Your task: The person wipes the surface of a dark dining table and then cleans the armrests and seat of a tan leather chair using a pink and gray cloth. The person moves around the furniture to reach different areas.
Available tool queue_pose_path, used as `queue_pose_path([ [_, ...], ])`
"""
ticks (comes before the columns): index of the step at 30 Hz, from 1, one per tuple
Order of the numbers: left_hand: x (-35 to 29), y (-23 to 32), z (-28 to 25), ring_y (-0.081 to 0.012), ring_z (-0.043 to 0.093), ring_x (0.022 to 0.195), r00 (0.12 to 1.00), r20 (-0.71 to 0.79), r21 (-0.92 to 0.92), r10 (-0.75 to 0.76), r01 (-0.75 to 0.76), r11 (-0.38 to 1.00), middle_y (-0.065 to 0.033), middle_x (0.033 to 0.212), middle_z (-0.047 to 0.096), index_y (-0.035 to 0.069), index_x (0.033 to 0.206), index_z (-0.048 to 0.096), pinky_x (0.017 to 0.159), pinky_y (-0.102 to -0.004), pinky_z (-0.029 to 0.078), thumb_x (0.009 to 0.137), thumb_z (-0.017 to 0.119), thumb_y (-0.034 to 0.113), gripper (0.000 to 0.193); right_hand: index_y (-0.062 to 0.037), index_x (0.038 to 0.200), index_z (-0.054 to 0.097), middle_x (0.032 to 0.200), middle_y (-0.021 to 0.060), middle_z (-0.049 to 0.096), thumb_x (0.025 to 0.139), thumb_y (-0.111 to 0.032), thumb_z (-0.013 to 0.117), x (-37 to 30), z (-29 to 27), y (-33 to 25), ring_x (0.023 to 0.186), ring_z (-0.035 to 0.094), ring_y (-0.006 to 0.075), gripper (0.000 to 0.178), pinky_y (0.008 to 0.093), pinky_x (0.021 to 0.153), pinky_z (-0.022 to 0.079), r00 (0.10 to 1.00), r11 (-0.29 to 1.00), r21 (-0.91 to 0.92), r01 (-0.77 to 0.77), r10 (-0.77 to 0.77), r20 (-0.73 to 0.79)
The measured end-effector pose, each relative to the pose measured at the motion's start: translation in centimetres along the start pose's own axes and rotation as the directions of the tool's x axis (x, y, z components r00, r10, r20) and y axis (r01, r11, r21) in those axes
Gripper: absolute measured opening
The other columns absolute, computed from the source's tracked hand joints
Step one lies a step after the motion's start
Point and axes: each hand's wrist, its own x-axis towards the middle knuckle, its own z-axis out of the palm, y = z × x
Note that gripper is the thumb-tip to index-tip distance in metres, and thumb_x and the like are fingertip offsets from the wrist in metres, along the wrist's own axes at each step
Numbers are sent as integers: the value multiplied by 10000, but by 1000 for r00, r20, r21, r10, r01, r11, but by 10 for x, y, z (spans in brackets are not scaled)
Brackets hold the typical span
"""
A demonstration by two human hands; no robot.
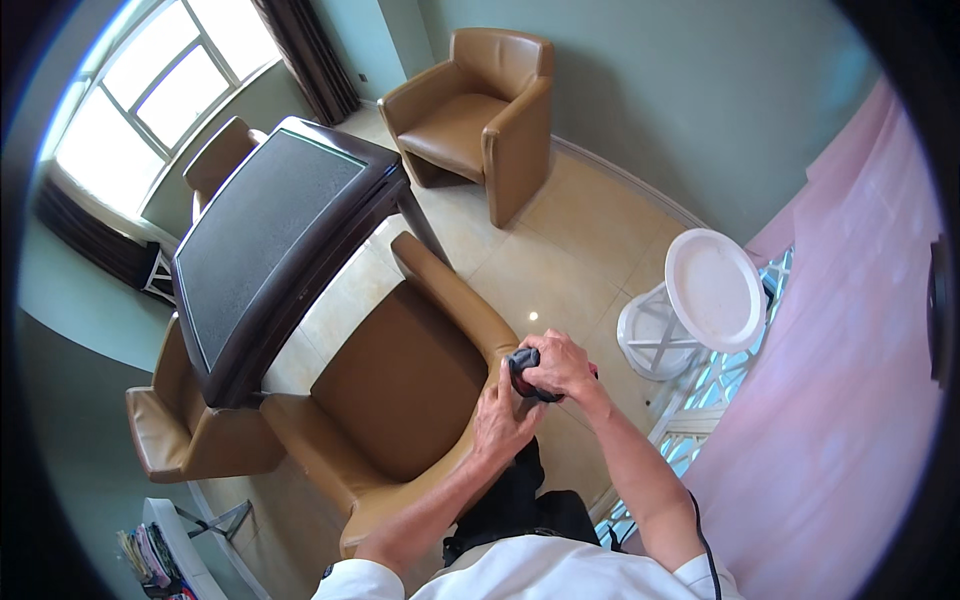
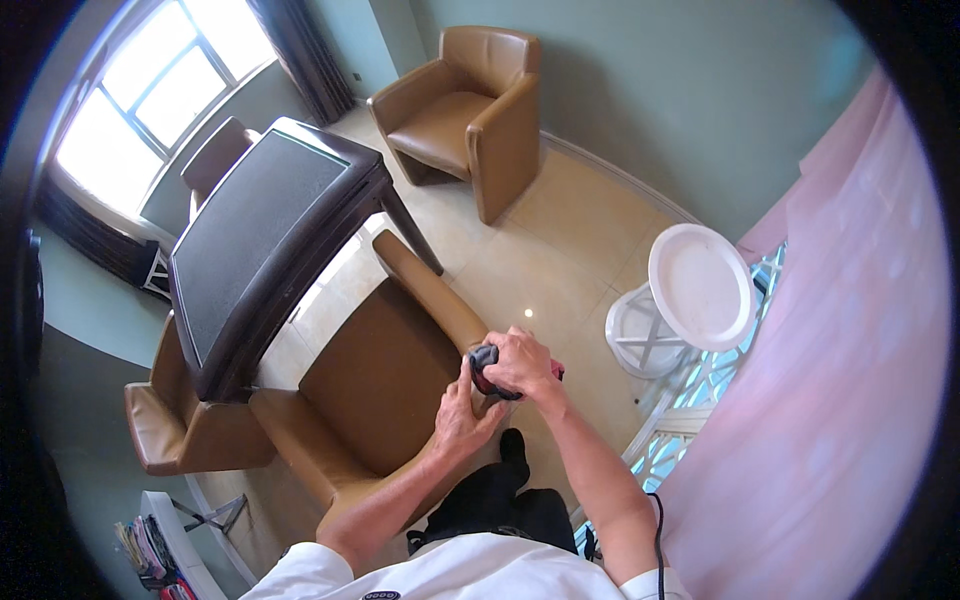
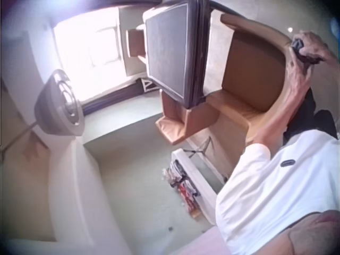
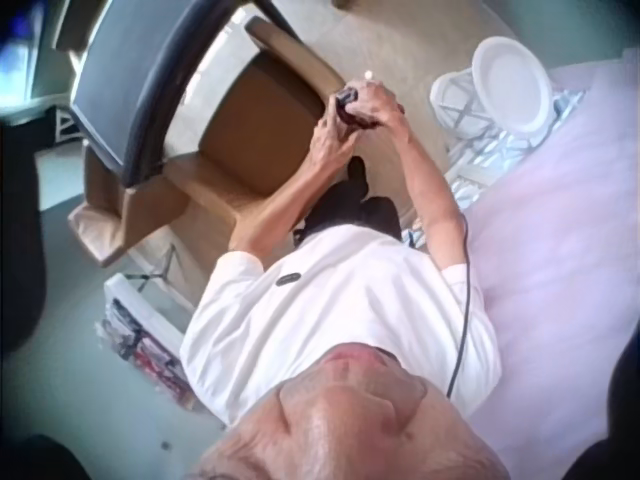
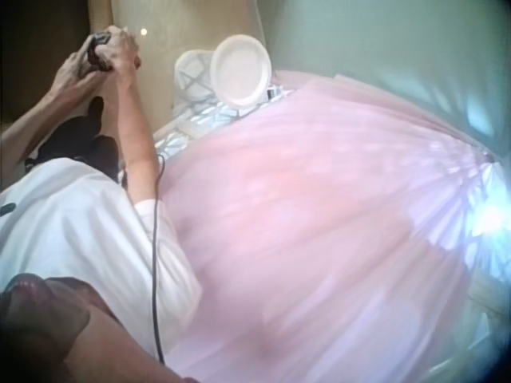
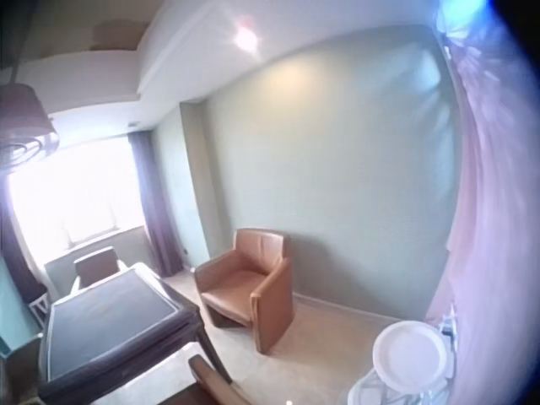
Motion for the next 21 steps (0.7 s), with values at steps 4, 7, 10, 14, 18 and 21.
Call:
queue_pose_path([
  [4,12,11,-9,-458,620,1137,995,37,15,-93,92,996,-314,1223,618,-12,1614,228,987,-517,498,838,757,502,1071,-197,1095,769,1048,135,751,667,-306,712,41,-31,-16,1027,713,321,446,433,878,584,924,995,-98,-25,61,378],
  [7,14,6,-7,-459,649,1048,997,-15,5,-81,81,997,-315,1141,630,-20,1606,253,915,-521,521,868,733,541,1044,-168,1062,776,994,143,764,658,-332,720,72,-24,-7,953,729,328,440,419,825,589,869,994,-77,77,-29,493],
  [10,19,7,-5,-458,665,989,994,-54,31,-98,100,995,-314,1075,636,-30,1562,360,854,-518,539,889,703,585,974,-119,1055,770,985,157,760,666,-333,724,105,-5,2,934,722,329,447,411,824,577,787,990,-28,137,-91,610],
  [14,41,11,-8,-453,657,1024,968,7,36,-251,251,967,-299,1093,644,4,1421,562,879,-517,530,887,665,635,833,-86,1063,763,1017,183,756,688,-348,726,143,38,30,962,717,342,459,420,836,570,707,982,35,184,-157,690],
  [18,71,2,1,-419,661,1020,912,51,61,-407,404,913,-255,1082,665,53,1284,673,883,-498,524,882,668,628,701,-76,1089,750,1083,210,746,721,-411,740,169,70,54,1037,710,359,498,442,886,565,689,982,17,189,-145,710],
  [21,79,-6,8,-421,660,1057,866,-6,51,-501,500,864,-264,1105,674,48,1275,669,921,-502,522,882,695,571,654,-85,1156,715,1152,214,734,763,-435,721,165,81,42,1105,699,356,526,467,944,552,716,986,-71,154,-62,695],
])
